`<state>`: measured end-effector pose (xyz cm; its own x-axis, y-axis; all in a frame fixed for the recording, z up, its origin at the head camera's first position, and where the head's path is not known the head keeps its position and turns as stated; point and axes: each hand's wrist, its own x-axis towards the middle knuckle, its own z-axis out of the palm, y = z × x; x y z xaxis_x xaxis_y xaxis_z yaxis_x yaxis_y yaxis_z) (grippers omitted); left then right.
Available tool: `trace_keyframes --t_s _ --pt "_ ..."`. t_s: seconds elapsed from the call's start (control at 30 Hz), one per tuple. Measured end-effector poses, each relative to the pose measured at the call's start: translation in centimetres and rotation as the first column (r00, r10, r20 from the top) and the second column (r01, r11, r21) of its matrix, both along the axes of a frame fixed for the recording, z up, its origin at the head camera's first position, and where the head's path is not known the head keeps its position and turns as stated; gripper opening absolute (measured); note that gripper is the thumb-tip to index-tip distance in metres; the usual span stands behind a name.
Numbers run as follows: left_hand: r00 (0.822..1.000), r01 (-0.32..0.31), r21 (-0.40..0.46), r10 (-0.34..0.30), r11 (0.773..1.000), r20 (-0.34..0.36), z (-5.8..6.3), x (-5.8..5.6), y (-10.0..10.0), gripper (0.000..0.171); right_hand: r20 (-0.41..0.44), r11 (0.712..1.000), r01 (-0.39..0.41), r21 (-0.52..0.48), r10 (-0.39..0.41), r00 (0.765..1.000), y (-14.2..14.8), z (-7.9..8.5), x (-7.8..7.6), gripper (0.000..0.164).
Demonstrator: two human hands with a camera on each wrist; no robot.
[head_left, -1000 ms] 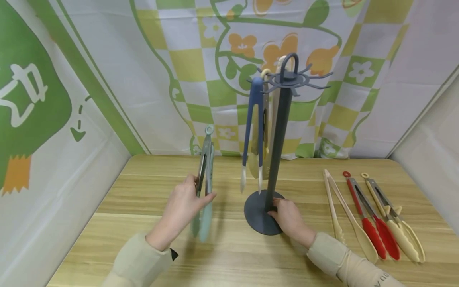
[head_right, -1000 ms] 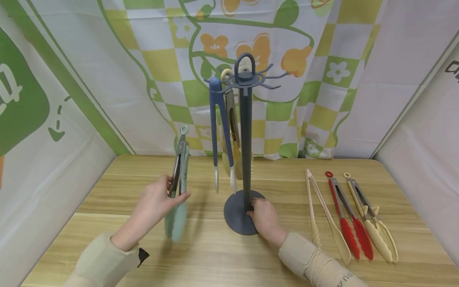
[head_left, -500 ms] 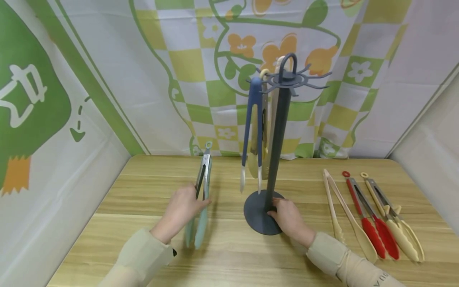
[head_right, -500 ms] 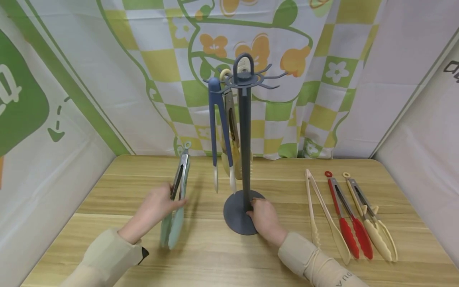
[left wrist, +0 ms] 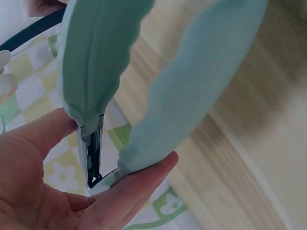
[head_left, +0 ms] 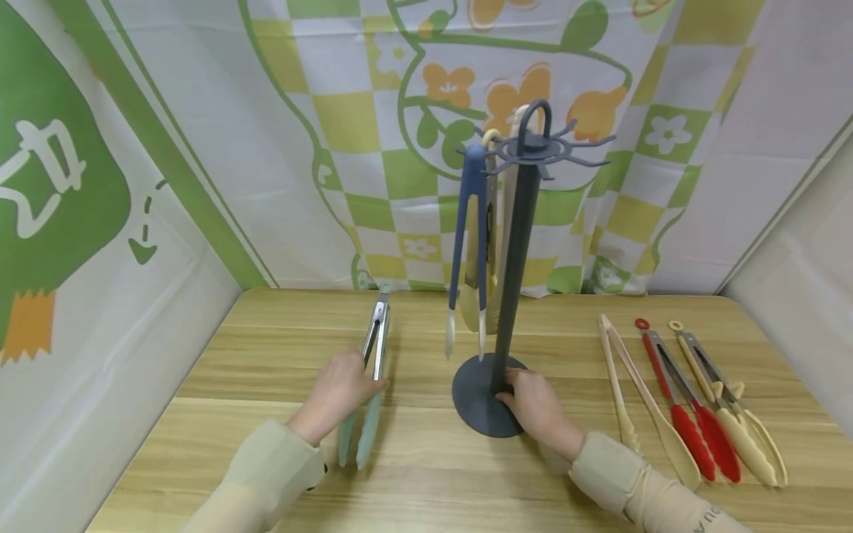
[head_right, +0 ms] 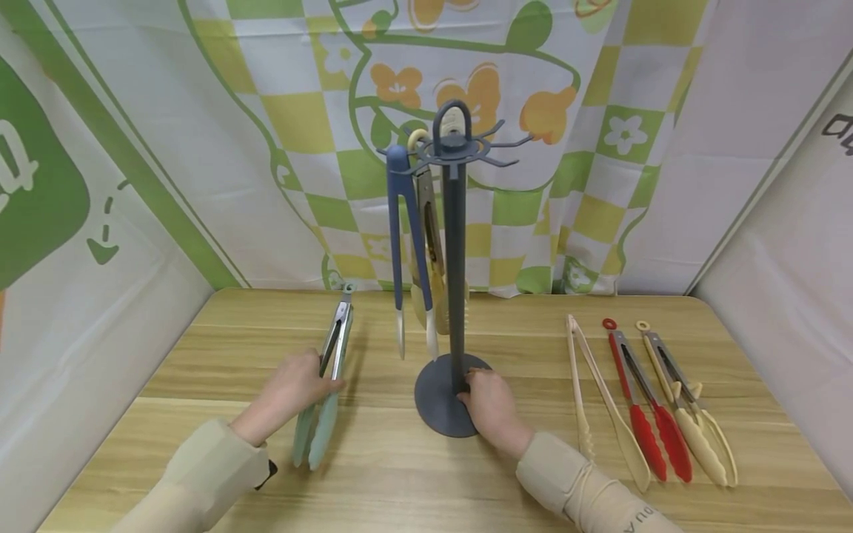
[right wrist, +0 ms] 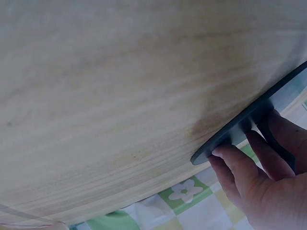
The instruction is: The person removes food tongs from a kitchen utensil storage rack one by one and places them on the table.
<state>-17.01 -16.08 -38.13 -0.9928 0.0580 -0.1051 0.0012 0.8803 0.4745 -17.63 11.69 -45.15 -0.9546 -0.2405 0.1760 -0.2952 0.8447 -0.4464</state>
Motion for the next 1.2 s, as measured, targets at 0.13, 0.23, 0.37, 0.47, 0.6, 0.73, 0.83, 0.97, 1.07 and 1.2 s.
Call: trace_keyframes --t_s 0.13,0.23,0.37,0.47,0.6,0.73,0.83,0.97,1.07,1.2 --pt "1.0 0.003 -0.008 -0.003 1.0 0.019 -0.4 -0.1 -0.1 0.032 -0.01 1.0 -0.001 -0.004 0.001 1.0 0.0 -0.1 0.0 0.018" --pt "0.999 0.011 -0.004 -0.01 1.0 0.033 -0.6 -0.2 0.0 0.031 -0.009 1.0 0.0 -0.006 0.0 1.0 0.0 -0.1 0.0 0.018" --pt "0.999 0.033 -0.011 -0.033 0.999 0.027 -0.9 -0.1 0.2 0.029 -0.003 1.0 -0.001 -0.005 0.001 1.0 0.0 0.0 0.0 0.018" --pt "0.998 0.054 -0.029 -0.053 0.998 0.017 -1.2 -0.1 0.3 0.029 -0.002 1.0 -0.003 -0.005 0.003 1.0 -0.1 0.2 0.1 0.018" --pt "0.997 0.061 -0.008 -0.061 0.998 0.047 -1.4 0.0 0.5 0.027 0.001 1.0 -0.001 -0.013 0.001 1.0 -0.1 0.2 0.2 0.018" --pt "0.995 0.061 0.019 -0.062 0.998 0.084 -1.8 -0.1 0.5 0.025 0.0 1.0 0.001 -0.022 -0.001 1.0 -0.1 0.2 0.2 0.018" --pt "0.992 0.065 0.015 -0.066 0.998 0.103 -2.1 -0.3 0.6 0.025 -0.004 1.0 0.001 -0.024 -0.001 1.0 -0.1 0.2 0.2 0.018" --pt "0.989 0.067 0.005 -0.067 0.998 0.129 -2.2 -0.4 0.7 0.025 -0.008 1.0 0.001 -0.019 -0.001 1.0 0.0 0.1 0.2 0.018" --pt "0.988 0.071 0.005 -0.071 0.997 0.134 -2.2 -0.5 0.8 0.025 -0.012 1.0 0.002 -0.015 -0.002 1.0 0.0 0.1 0.1 0.018" --pt "0.987 0.078 0.01 -0.079 0.997 0.137 -2.1 -0.5 1.0 0.025 -0.019 1.0 0.002 -0.008 -0.002 1.0 0.0 0.1 0.1 0.019"
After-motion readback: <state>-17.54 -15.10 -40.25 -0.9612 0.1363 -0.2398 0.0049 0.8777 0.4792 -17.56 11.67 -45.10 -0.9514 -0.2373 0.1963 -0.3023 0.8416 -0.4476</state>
